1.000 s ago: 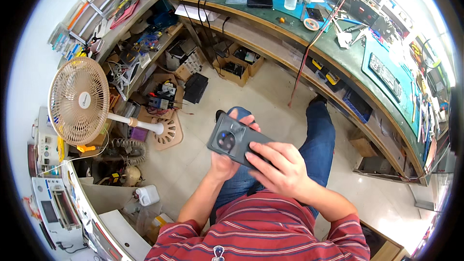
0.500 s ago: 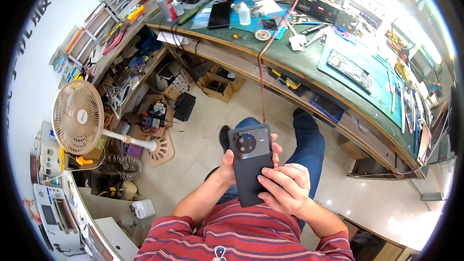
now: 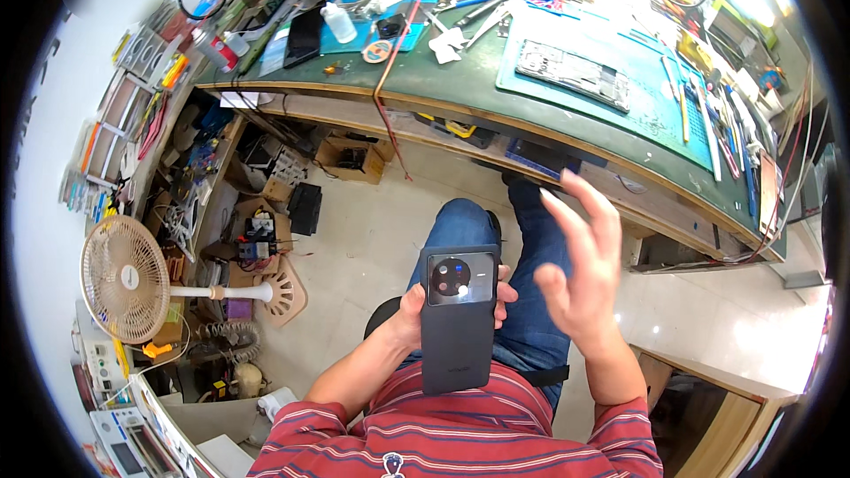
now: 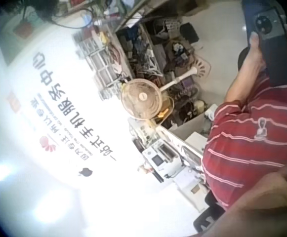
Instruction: The person applies adhesive to the edges of a disassembled smartphone chassis, then aligns and presses the back cover into place. They wipe the surface with a cloth and use a syringe to inject liquid into a small opening on the device.
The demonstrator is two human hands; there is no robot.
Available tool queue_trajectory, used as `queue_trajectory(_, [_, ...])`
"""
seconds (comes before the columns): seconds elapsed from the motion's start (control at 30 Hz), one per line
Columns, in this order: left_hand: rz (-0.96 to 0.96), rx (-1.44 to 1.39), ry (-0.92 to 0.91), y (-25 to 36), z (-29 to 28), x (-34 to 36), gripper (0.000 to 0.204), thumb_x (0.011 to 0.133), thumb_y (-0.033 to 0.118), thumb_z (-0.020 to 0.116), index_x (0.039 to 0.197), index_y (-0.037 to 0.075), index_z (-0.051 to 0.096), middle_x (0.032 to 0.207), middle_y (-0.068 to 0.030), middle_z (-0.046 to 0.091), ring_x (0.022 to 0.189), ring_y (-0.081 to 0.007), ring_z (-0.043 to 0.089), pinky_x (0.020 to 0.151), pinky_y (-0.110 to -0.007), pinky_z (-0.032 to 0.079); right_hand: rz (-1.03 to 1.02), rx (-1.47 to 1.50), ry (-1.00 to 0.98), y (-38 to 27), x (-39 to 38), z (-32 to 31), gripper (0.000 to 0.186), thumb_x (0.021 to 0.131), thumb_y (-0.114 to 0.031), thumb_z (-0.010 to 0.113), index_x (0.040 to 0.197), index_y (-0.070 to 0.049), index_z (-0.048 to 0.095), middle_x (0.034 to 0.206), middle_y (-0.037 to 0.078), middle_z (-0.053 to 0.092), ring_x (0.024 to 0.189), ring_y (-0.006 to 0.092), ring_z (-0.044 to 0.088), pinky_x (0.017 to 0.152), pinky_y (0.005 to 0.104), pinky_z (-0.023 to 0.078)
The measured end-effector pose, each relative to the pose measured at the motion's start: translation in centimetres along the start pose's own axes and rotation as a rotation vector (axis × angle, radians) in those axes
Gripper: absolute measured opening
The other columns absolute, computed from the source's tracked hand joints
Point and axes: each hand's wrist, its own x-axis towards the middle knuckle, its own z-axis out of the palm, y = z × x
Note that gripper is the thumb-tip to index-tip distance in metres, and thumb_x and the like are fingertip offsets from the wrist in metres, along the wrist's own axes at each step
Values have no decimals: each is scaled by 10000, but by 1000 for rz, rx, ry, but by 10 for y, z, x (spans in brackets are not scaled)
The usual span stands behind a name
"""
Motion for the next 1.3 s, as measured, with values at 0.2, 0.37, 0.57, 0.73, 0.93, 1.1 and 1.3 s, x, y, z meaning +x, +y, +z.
queue_trajectory(0.2, [-60,-104,-84,-10,-2,25,1243,729,845,687,1524,-58,376,1367,-228,584,1130,-269,639,984,-414,548,-46,67,-15,26,-36,-24,286,821,-53,756,1104,-13,754,731,59,636,602,212,587,550,344,458])
queue_trajectory(0.37, [-93,-49,7,-9,6,32,1238,736,863,664,1542,-30,368,1362,-211,589,1148,-256,635,987,-406,544,-126,57,-65,3,-22,-17,574,684,-176,815,1232,-34,717,1105,143,638,949,310,607,803,417,508])
queue_trajectory(0.57, [46,-8,56,7,4,55,1100,779,747,746,1546,54,372,1421,-149,552,1275,-290,594,1077,-429,517,-180,176,-372,-2,0,-9,819,820,-837,531,1178,-143,776,1468,239,485,1371,441,382,1171,622,283])
queue_trajectory(0.73, [355,53,-145,42,-7,111,1172,743,515,909,1612,121,230,1450,-158,500,1383,-330,483,1166,-537,391,77,348,-411,24,47,-39,771,751,-609,824,1292,-74,699,1495,306,452,1329,471,493,1112,548,406])
queue_trajectory(0.93, [287,332,-245,98,-3,167,1140,777,197,915,1615,91,150,1603,-257,324,1495,-371,347,1195,-527,333,140,146,-623,60,130,-71,697,726,-302,909,1317,-39,651,1331,248,612,1110,389,664,920,448,555])
queue_trajectory(1.1, [607,1332,68,155,-16,189,1189,711,378,941,1599,26,232,1564,-170,438,1375,-354,444,1137,-457,369,144,-189,-584,84,166,-83,651,673,-284,889,1259,-66,706,1346,182,639,1074,354,667,917,437,547])
queue_trajectory(1.3, [527,1582,-31,194,-3,227,866,724,385,899,1440,53,541,1404,-69,620,1255,-245,532,1078,-407,325,165,-114,-615,112,192,-81,607,672,-281,874,1229,-81,738,1300,148,682,1040,315,664,901,414,536])
